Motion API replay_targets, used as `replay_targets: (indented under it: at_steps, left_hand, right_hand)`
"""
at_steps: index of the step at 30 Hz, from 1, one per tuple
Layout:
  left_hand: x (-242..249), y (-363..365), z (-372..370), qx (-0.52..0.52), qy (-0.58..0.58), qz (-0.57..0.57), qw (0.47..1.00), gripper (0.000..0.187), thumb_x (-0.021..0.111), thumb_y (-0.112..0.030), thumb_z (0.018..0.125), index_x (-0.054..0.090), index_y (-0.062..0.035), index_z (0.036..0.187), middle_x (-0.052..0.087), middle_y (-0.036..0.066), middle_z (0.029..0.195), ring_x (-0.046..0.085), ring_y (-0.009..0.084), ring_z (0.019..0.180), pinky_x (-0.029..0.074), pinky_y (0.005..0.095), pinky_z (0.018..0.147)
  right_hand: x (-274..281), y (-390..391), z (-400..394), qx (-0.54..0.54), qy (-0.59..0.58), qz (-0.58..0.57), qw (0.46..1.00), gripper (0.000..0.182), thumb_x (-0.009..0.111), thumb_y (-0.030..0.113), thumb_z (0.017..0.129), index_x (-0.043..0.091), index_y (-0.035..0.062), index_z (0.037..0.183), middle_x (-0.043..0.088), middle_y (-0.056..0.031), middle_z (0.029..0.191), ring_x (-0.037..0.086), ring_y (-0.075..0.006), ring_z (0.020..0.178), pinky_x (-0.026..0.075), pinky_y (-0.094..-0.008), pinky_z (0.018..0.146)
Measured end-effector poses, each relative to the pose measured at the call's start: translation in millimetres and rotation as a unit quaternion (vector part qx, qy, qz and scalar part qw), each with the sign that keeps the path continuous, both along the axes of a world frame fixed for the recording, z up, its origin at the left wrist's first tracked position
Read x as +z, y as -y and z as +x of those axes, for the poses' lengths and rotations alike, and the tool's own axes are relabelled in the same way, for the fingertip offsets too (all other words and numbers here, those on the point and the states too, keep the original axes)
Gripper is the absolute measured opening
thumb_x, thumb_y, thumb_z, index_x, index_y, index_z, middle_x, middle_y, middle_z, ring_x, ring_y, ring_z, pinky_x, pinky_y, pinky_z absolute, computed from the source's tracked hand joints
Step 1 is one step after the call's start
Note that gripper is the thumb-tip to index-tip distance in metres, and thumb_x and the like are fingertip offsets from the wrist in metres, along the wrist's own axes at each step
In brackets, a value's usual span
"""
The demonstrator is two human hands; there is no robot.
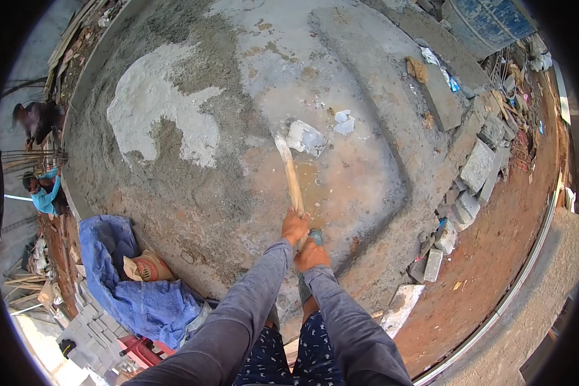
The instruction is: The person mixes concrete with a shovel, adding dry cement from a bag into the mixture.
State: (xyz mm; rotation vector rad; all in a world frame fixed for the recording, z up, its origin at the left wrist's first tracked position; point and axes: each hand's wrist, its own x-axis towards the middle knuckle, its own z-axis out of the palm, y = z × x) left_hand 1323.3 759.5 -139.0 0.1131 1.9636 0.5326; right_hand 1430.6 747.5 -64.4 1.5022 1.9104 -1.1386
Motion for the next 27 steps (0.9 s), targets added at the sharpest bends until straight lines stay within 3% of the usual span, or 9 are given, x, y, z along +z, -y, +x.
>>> replay_targets:
  at_steps: [4, 7, 13, 16, 20, 27]
  left_hand:
    - [3, 35, 19, -0.078, 0.0, -0.019, 0.997, 0.06, 0.063, -0.023, 0.091, 0.038, 0.011, 0.133, 0.069, 0.025, 0.1, 0.072, 0.0266, 0.065, 0.059, 0.0369, 0.065]
    - [11, 63, 34, -0.093, 0.016, -0.033, 0.995, 0.061, 0.061, -0.026, 0.092, 0.038, 0.0077, 0.138, 0.071, 0.023, 0.093, 0.073, 0.0294, 0.071, 0.059, 0.0385, 0.073]
    - [36, 125, 50, -0.088, 0.034, -0.056, 0.994, 0.055, 0.061, -0.03, 0.091, 0.044, 0.0057, 0.13, 0.071, 0.022, 0.092, 0.073, 0.0322, 0.079, 0.057, 0.0411, 0.08]
    - [-7, 184, 60, -0.136, 0.042, -0.072, 0.987, 0.057, 0.061, -0.034, 0.09, 0.046, 0.0051, 0.13, 0.071, 0.023, 0.099, 0.07, 0.0364, 0.095, 0.055, 0.0443, 0.088]
    - [-6, 249, 61, -0.136, 0.015, -0.066, 0.988, 0.056, 0.061, -0.036, 0.089, 0.05, 0.004, 0.126, 0.068, 0.026, 0.111, 0.065, 0.0407, 0.108, 0.052, 0.0458, 0.094]
    - [20, 355, 62, -0.173, 0.054, -0.133, 0.974, 0.057, 0.06, -0.036, 0.089, 0.042, -0.0012, 0.131, 0.067, 0.024, 0.114, 0.065, 0.0395, 0.109, 0.052, 0.0449, 0.095]
  right_hand:
    - [5, 37, 18, -0.054, 0.011, -0.047, 0.997, 0.046, 0.071, 0.031, 0.078, 0.059, -0.0029, 0.107, 0.068, -0.0306, 0.098, 0.066, -0.0478, 0.096, 0.052, -0.0505, 0.088]
    - [5, 70, 33, -0.061, 0.008, -0.067, 0.996, 0.048, 0.072, 0.035, 0.079, 0.06, -0.0031, 0.107, 0.068, -0.0299, 0.1, 0.066, -0.0462, 0.098, 0.052, -0.0501, 0.089]
    - [8, 147, 50, -0.12, -0.01, -0.073, 0.99, 0.052, 0.073, 0.043, 0.079, 0.063, 0.0005, 0.108, 0.069, -0.0294, 0.102, 0.067, -0.0428, 0.1, 0.053, -0.0482, 0.087]
    - [27, 186, 47, -0.146, -0.063, -0.076, 0.984, 0.046, 0.072, 0.04, 0.081, 0.064, -0.0019, 0.1, 0.069, -0.028, 0.1, 0.066, -0.0425, 0.1, 0.053, -0.0478, 0.085]
    - [30, 248, 42, -0.143, -0.016, -0.09, 0.985, 0.045, 0.072, 0.039, 0.081, 0.065, 0.0, 0.101, 0.07, -0.0263, 0.1, 0.066, -0.0413, 0.1, 0.053, -0.0476, 0.084]
    - [52, 350, 49, -0.141, -0.008, -0.149, 0.979, 0.049, 0.072, 0.042, 0.08, 0.066, -0.0003, 0.103, 0.07, -0.026, 0.101, 0.068, -0.0395, 0.099, 0.054, -0.0453, 0.085]
